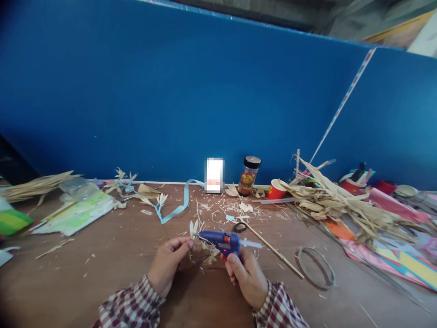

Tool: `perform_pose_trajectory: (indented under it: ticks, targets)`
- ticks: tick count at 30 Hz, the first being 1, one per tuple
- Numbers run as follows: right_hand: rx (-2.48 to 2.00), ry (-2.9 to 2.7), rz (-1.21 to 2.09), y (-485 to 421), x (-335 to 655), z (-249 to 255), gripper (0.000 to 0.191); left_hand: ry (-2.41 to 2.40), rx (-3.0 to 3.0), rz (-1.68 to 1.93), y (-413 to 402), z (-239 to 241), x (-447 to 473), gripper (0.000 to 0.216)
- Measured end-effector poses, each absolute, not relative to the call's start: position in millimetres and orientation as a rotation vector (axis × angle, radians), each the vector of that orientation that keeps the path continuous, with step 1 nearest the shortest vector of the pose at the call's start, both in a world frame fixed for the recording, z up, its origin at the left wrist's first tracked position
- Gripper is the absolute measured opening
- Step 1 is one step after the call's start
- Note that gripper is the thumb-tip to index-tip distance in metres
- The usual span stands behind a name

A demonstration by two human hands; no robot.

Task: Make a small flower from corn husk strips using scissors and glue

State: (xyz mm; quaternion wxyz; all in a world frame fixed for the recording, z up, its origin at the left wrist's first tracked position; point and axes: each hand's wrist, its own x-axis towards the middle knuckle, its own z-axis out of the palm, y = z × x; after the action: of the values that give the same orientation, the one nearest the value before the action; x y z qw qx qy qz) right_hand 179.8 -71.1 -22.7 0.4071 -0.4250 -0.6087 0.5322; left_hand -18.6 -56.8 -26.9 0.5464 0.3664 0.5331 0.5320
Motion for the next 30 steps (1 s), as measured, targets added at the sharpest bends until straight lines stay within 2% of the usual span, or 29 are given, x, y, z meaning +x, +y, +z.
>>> perform_pose_trajectory:
  ticks: [30]
  targets:
    - [-1.114,-1.576,1.322,-69,182,-23,0.034,1.309,0.818,1.283,-59,-14,-15,0.028]
